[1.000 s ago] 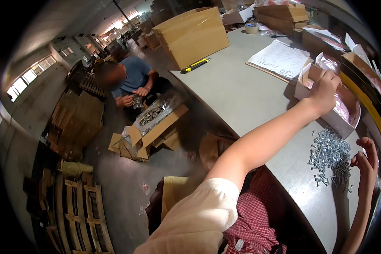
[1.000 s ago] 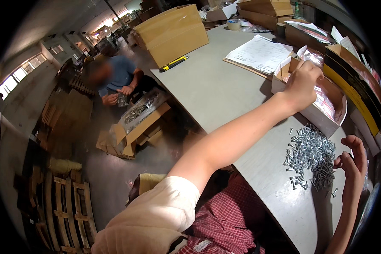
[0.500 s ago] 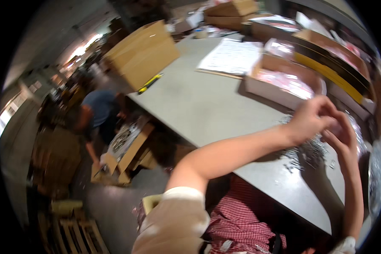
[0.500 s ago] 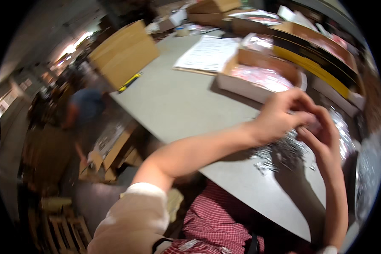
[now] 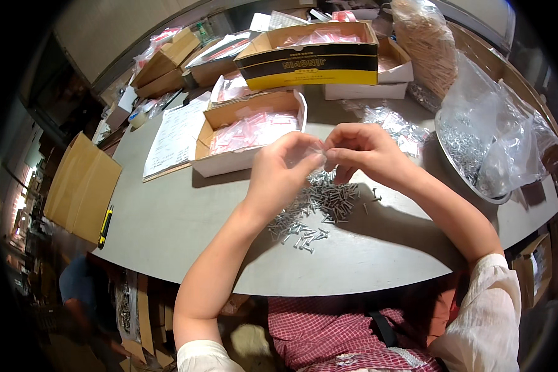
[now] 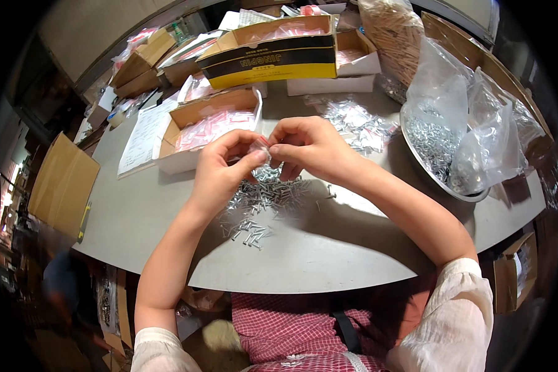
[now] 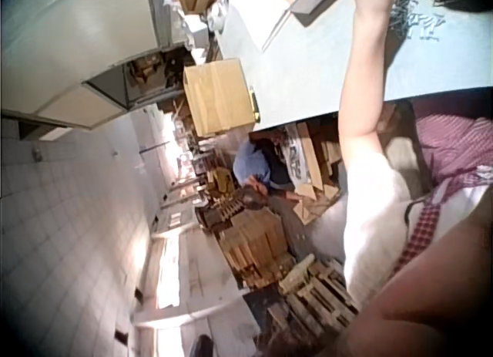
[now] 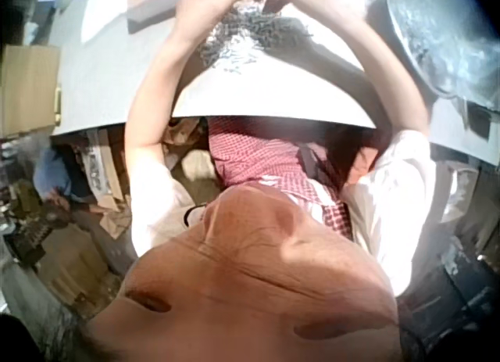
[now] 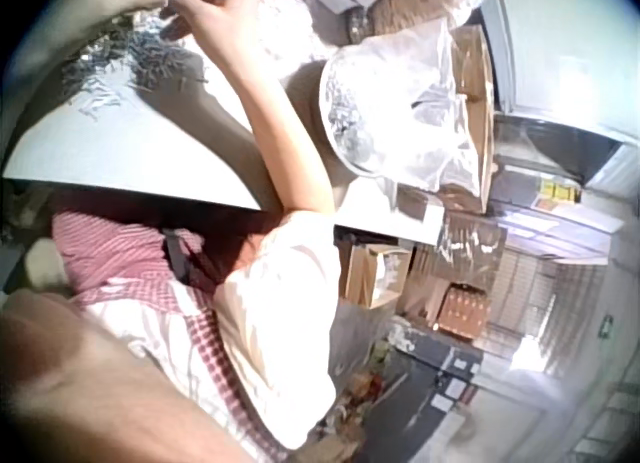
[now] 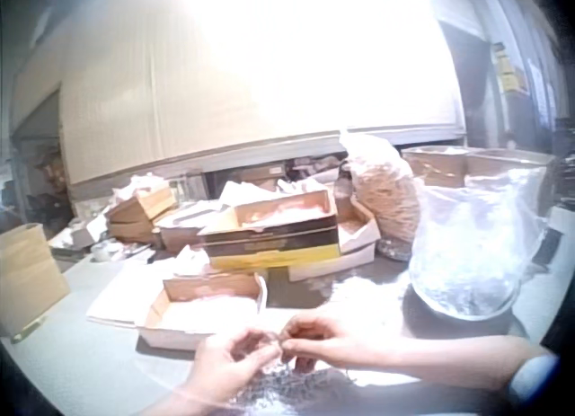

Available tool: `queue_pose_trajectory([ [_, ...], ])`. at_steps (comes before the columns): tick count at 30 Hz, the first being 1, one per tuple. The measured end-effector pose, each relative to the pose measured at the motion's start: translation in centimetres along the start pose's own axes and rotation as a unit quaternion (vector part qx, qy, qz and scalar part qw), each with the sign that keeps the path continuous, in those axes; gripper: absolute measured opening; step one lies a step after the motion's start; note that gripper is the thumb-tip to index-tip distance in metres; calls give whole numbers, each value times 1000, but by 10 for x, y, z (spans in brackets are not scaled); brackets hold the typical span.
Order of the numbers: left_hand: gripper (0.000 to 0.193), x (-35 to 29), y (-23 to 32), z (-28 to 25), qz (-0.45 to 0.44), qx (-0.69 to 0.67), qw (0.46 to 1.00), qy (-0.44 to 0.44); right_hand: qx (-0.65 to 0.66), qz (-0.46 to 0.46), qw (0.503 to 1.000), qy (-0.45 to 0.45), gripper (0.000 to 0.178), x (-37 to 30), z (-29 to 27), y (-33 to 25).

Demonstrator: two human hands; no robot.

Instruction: The person sorts small metal fasteners on a table, picking them up one by one and placing them into a small plastic bag. The person repeats this process continuously, handling the fasteners by hand.

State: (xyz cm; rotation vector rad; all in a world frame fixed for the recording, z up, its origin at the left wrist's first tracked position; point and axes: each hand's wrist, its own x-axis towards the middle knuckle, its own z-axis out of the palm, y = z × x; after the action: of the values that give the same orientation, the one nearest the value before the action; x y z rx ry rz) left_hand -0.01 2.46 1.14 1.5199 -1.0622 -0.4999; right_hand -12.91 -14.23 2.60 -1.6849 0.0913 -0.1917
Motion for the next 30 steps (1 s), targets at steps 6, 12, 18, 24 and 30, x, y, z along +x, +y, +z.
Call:
queue_pose_trajectory([
  [6, 11, 0, -6, -6, 71, 129, 989, 5, -116, 17, 992, -50, 19, 1, -2, 5],
  [12, 13, 0, -7, -6, 169, 272, 941, 107, -105, -30, 994, -12, 20, -2, 5, 6],
  [18, 21, -4, 4, -7, 24, 111, 991, -69, -25, -16, 998, -57, 17, -6, 7, 6],
  [24, 20, -8, 7, -6, -5, 0, 998, -62, 89, 21, 994, -56, 23, -6, 7, -5],
  [30, 18, -15, 15, 10, 61, 220, 973, 41, -415, -277, 857, 127, 22, -6, 8, 1],
])
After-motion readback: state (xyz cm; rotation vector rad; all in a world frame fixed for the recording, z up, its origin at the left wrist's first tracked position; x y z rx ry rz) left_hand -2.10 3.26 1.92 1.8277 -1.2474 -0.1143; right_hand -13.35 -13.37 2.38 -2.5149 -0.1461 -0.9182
